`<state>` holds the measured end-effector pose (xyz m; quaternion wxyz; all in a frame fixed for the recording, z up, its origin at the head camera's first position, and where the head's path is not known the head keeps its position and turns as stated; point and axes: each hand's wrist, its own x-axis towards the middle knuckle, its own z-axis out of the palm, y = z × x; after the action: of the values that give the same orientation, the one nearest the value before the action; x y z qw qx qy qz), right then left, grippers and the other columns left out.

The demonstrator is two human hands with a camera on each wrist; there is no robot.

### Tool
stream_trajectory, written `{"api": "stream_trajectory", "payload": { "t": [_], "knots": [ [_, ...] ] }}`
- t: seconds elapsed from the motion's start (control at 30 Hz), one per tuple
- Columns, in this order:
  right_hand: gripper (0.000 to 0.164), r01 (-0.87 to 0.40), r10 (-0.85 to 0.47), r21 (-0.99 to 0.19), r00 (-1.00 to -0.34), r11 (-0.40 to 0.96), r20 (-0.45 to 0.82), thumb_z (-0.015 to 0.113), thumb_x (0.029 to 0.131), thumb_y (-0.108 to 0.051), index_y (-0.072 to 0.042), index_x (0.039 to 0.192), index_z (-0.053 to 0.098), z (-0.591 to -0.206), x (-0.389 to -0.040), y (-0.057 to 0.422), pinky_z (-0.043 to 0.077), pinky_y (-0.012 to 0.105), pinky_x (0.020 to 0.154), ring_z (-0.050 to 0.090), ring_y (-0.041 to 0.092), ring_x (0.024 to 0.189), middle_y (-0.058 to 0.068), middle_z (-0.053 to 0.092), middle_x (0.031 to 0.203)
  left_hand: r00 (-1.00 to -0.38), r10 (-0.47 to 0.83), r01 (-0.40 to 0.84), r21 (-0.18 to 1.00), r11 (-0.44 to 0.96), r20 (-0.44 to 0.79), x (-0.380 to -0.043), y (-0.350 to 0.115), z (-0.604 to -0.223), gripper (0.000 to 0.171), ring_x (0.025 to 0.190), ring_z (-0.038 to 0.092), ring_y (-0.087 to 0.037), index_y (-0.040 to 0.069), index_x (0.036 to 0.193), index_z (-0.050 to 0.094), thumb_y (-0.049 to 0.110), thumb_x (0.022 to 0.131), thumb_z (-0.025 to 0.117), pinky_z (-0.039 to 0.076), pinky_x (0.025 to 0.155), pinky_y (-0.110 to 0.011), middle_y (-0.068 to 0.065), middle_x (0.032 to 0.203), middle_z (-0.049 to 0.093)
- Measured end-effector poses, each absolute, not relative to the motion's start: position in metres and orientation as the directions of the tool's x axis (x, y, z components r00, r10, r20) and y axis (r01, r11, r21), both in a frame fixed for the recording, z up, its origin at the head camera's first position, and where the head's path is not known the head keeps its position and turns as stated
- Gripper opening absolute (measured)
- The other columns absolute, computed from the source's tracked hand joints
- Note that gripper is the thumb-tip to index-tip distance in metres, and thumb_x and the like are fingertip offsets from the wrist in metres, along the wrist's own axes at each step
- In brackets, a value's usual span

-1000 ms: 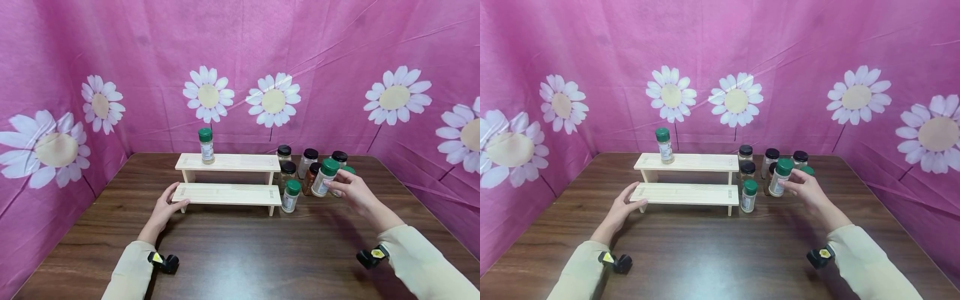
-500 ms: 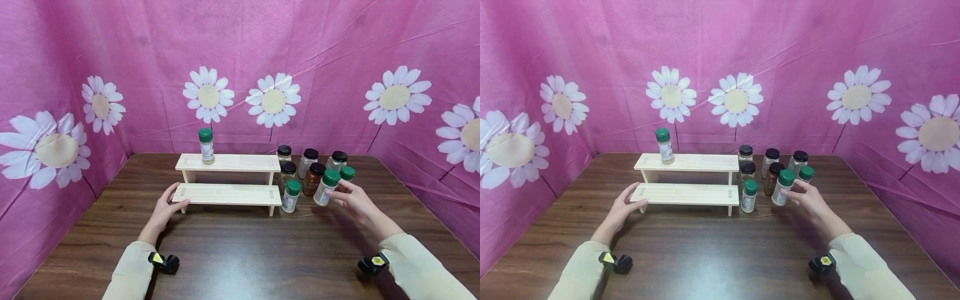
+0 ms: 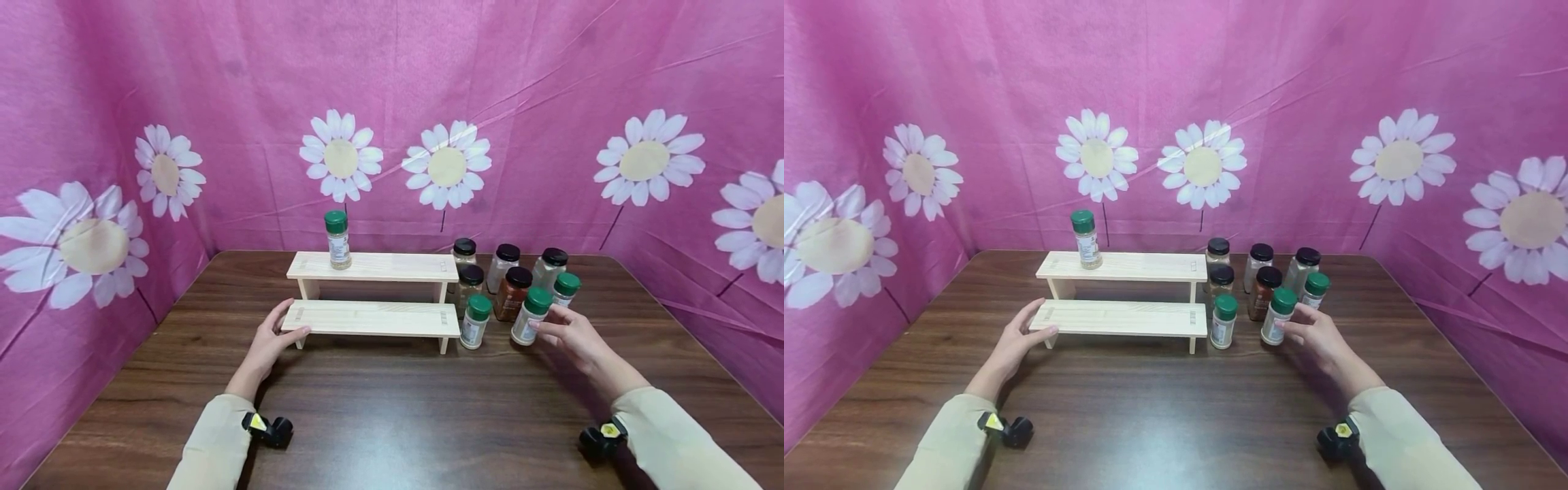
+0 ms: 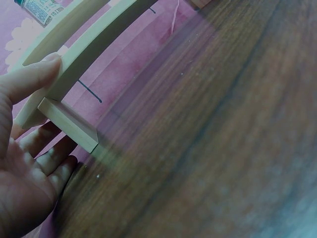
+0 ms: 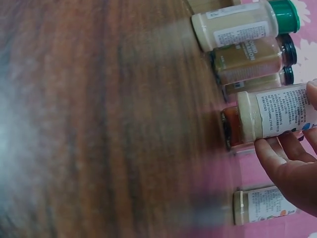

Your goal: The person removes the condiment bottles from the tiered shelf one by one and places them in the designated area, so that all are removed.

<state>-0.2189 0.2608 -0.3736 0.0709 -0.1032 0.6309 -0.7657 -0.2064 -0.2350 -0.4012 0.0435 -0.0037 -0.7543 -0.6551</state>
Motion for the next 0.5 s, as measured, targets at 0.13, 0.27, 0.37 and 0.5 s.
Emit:
{"api": "stream_trajectory", "payload": {
  "t": [0.13,0.27,0.37,0.5],
  "knots": [
    [0.032,0.013,-0.216,-0.987,-0.976,-0.161,0.023,0.055,0.079,0.008,-0.021,0.090,0.061,-0.3743,-0.2166,0.2586,0.043,0.021,0.075,0.052,0.003,0.087,-0.006,0.057,0.093,-0.996,-0.052,0.058,0.988,0.145,0.066,-0.2061,-0.2351,-0.4009,0.071,0.088,0.049,-0.002,0.007,0.134,0.026,0.005,0.075,0.065,0.033,0.080,-0.019,-0.022,0.121,0.044],
    [0.032,0.021,-0.210,-0.986,-0.978,-0.163,0.014,0.057,0.077,0.007,-0.022,0.090,0.061,-0.3773,-0.2176,0.2581,0.042,0.020,0.075,0.053,0.004,0.086,-0.006,0.057,0.092,-0.997,-0.050,0.057,0.988,0.143,0.065,-0.2062,-0.2353,-0.4010,0.071,0.088,0.049,-0.002,0.006,0.134,0.025,0.005,0.075,0.065,0.033,0.080,-0.018,-0.022,0.122,0.043],
    [0.031,0.021,-0.213,-0.987,-0.977,-0.162,0.014,0.059,0.077,0.006,-0.022,0.090,0.061,-0.3789,-0.2184,0.2576,0.042,0.020,0.074,0.053,0.004,0.085,-0.006,0.057,0.092,-0.996,-0.049,0.060,0.988,0.141,0.068,-0.2064,-0.2352,-0.4011,0.071,0.088,0.049,-0.002,0.006,0.134,0.025,0.004,0.075,0.065,0.034,0.080,-0.018,-0.022,0.122,0.043],
    [0.031,0.020,-0.227,-0.985,-0.974,-0.174,0.020,0.058,0.077,0.007,-0.022,0.090,0.061,-0.3812,-0.2195,0.2576,0.043,0.021,0.075,0.053,0.005,0.086,-0.005,0.057,0.092,-0.996,-0.050,0.061,0.989,0.138,0.068,-0.2066,-0.2349,-0.4012,0.071,0.088,0.049,-0.002,0.007,0.134,0.025,0.004,0.075,0.065,0.034,0.080,-0.018,-0.022,0.122,0.043]
  ]
}}
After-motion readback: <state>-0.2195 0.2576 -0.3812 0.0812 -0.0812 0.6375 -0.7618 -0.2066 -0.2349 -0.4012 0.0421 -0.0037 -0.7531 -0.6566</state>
